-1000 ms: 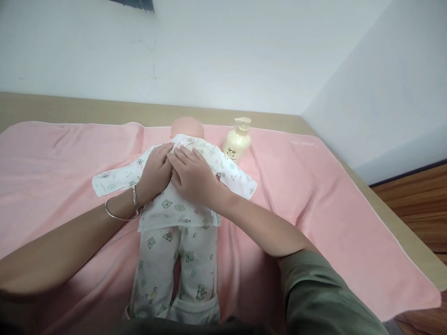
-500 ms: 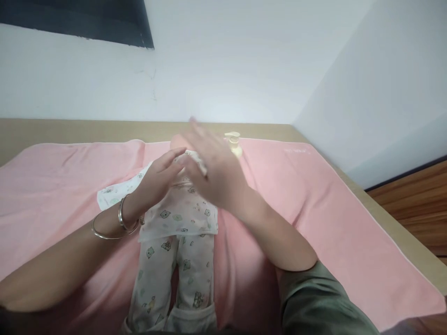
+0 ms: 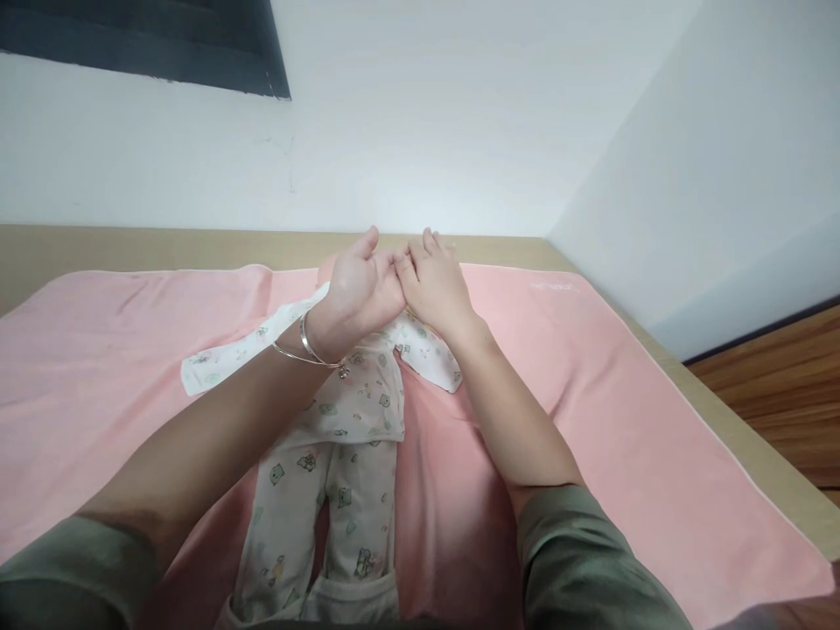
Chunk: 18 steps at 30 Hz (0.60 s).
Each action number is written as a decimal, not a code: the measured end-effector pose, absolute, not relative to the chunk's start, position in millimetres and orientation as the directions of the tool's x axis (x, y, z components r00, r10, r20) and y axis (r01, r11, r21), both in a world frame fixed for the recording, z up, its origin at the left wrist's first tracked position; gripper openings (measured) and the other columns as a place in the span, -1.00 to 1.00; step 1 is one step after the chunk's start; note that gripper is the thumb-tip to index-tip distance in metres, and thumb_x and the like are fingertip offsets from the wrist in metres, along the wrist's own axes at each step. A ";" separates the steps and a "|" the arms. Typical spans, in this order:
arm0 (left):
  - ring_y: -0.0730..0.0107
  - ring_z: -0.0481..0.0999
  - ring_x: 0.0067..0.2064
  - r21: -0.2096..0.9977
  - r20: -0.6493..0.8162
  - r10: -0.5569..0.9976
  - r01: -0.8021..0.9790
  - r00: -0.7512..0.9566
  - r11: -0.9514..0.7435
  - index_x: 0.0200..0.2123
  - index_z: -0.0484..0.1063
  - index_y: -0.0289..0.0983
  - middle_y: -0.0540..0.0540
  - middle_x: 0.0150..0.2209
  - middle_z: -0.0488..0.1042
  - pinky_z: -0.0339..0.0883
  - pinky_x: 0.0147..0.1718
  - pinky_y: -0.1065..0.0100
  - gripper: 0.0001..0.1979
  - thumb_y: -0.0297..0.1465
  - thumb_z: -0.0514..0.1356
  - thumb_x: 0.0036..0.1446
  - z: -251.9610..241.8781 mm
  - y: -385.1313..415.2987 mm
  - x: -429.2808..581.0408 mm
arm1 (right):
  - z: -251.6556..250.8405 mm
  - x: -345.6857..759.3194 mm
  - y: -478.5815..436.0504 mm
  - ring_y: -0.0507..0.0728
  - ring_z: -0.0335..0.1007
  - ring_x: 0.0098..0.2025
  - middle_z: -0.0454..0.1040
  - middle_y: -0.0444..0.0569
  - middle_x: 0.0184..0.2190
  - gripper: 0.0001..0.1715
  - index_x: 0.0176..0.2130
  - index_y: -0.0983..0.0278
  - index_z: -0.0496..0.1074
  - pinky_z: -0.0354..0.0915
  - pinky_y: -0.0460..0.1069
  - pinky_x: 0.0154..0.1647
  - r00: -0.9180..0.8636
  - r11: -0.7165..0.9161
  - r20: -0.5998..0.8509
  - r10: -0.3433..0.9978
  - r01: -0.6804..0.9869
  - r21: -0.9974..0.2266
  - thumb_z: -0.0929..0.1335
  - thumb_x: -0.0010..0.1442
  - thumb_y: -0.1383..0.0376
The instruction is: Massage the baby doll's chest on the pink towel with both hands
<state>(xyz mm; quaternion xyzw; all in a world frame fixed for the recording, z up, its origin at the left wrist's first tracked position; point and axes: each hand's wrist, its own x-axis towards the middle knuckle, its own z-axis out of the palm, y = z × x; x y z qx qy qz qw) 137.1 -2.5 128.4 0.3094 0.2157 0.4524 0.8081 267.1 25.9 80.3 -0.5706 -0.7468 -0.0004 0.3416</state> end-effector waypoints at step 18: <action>-0.01 0.27 0.48 0.944 -0.029 0.902 -0.284 0.432 0.166 0.40 0.25 -0.27 -0.33 0.32 0.39 0.39 0.34 -0.05 -0.28 -0.05 -0.32 0.43 129.6 -29.8 65.4 | 115.7 235.3 18.1 0.40 0.62 -0.10 0.67 0.28 -0.26 -0.16 -0.39 0.28 0.57 0.41 0.18 -0.03 0.101 0.021 0.346 0.933 0.943 -0.332 0.02 0.54 -0.05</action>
